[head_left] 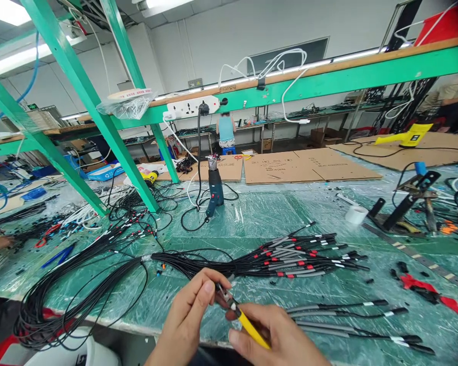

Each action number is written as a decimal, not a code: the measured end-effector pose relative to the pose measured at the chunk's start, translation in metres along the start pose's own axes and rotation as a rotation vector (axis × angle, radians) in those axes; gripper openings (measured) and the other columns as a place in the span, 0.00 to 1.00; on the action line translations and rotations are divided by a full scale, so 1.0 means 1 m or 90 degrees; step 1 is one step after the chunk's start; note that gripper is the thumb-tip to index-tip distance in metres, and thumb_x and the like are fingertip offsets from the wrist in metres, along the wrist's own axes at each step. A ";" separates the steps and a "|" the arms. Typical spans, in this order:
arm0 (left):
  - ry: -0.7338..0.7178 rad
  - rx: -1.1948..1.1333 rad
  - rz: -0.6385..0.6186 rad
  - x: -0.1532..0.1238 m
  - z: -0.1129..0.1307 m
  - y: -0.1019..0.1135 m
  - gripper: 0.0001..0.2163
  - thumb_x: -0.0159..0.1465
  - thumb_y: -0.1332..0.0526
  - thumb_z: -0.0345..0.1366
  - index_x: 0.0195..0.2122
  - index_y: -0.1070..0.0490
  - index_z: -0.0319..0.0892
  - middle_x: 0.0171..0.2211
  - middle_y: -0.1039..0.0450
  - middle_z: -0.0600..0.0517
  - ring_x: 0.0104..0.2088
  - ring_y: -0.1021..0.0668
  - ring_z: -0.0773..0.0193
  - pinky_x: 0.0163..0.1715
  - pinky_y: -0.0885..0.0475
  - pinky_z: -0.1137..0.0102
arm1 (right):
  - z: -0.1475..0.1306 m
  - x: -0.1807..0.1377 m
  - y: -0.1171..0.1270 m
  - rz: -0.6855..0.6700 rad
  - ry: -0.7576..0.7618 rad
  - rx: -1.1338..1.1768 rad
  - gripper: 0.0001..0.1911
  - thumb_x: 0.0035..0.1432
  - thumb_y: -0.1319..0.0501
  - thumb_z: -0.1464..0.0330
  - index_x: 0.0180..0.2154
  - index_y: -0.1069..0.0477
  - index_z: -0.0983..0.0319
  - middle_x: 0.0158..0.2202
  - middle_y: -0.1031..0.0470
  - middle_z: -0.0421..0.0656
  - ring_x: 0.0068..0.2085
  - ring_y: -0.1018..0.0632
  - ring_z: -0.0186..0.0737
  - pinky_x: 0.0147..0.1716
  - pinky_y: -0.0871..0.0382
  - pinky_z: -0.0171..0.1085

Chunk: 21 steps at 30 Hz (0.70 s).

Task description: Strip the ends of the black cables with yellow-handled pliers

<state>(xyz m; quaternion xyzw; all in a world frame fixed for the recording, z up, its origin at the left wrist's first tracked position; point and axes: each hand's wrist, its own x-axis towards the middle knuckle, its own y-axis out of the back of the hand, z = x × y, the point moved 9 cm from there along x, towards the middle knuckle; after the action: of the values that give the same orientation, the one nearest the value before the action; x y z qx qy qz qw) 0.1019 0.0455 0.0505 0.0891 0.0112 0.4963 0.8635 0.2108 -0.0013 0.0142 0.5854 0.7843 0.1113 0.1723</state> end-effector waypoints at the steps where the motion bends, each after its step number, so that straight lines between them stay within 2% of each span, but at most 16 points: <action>1: 0.002 0.008 0.003 0.000 0.000 0.001 0.15 0.72 0.52 0.44 0.42 0.28 0.42 0.33 0.29 0.52 0.35 0.28 0.63 0.39 0.33 0.72 | 0.000 -0.001 0.004 0.041 0.006 -0.076 0.15 0.60 0.43 0.58 0.41 0.27 0.62 0.28 0.29 0.40 0.30 0.28 0.39 0.30 0.38 0.35; 3: 0.002 0.031 0.004 0.001 0.001 0.002 0.16 0.72 0.52 0.44 0.41 0.28 0.43 0.32 0.31 0.53 0.34 0.29 0.65 0.37 0.35 0.74 | -0.003 -0.004 0.013 0.128 0.023 -0.217 0.14 0.60 0.43 0.62 0.45 0.27 0.59 0.36 0.25 0.43 0.36 0.25 0.44 0.37 0.34 0.40; 5: 0.002 0.052 -0.006 0.001 0.001 0.002 0.15 0.72 0.51 0.44 0.41 0.28 0.43 0.32 0.31 0.53 0.34 0.30 0.65 0.36 0.35 0.74 | -0.005 -0.007 0.017 0.186 0.039 -0.306 0.19 0.60 0.44 0.65 0.53 0.30 0.56 0.43 0.25 0.46 0.42 0.24 0.49 0.42 0.33 0.44; 8: 0.005 0.072 -0.030 0.000 -0.001 0.000 0.15 0.72 0.52 0.44 0.42 0.28 0.44 0.31 0.31 0.54 0.34 0.31 0.65 0.36 0.36 0.74 | -0.004 -0.011 0.018 0.202 0.049 -0.376 0.22 0.59 0.44 0.67 0.55 0.32 0.55 0.45 0.25 0.47 0.44 0.24 0.51 0.43 0.31 0.46; 11: 0.001 0.082 -0.041 0.000 -0.002 -0.001 0.15 0.72 0.52 0.43 0.42 0.28 0.44 0.33 0.30 0.53 0.35 0.30 0.65 0.37 0.36 0.74 | -0.003 -0.010 0.019 0.179 0.041 -0.373 0.21 0.59 0.45 0.68 0.54 0.31 0.56 0.44 0.25 0.46 0.43 0.23 0.50 0.41 0.31 0.44; 13: -0.003 0.076 -0.043 0.000 -0.003 -0.002 0.15 0.72 0.52 0.43 0.43 0.28 0.44 0.34 0.30 0.53 0.35 0.30 0.65 0.38 0.35 0.74 | -0.004 -0.008 0.020 0.155 0.033 -0.333 0.16 0.60 0.45 0.67 0.49 0.29 0.57 0.40 0.24 0.45 0.39 0.23 0.47 0.39 0.33 0.41; 15: -0.012 0.059 -0.040 0.001 -0.004 -0.002 0.15 0.73 0.52 0.43 0.44 0.27 0.44 0.34 0.29 0.53 0.36 0.29 0.65 0.39 0.34 0.74 | -0.004 -0.004 0.018 0.116 0.023 -0.269 0.10 0.61 0.45 0.64 0.41 0.28 0.58 0.33 0.25 0.42 0.33 0.25 0.42 0.34 0.36 0.38; 18: -0.026 0.028 -0.031 0.002 -0.006 -0.003 0.15 0.73 0.52 0.41 0.45 0.27 0.44 0.36 0.29 0.52 0.37 0.27 0.65 0.40 0.33 0.74 | -0.002 -0.001 0.013 0.053 0.007 -0.126 0.14 0.60 0.43 0.57 0.29 0.31 0.61 0.24 0.34 0.38 0.27 0.32 0.37 0.28 0.41 0.35; 21: -0.038 0.000 -0.028 0.001 -0.007 -0.003 0.14 0.72 0.51 0.40 0.45 0.27 0.43 0.39 0.27 0.50 0.40 0.26 0.63 0.42 0.31 0.71 | 0.004 -0.002 0.002 -0.022 -0.020 0.120 0.20 0.58 0.41 0.51 0.36 0.29 0.62 0.25 0.37 0.37 0.26 0.34 0.34 0.25 0.42 0.33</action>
<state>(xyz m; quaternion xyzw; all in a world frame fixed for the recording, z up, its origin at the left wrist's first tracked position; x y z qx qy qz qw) 0.1042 0.0461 0.0432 0.1036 -0.0130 0.4744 0.8741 0.2148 -0.0029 0.0120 0.5871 0.7986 0.0248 0.1307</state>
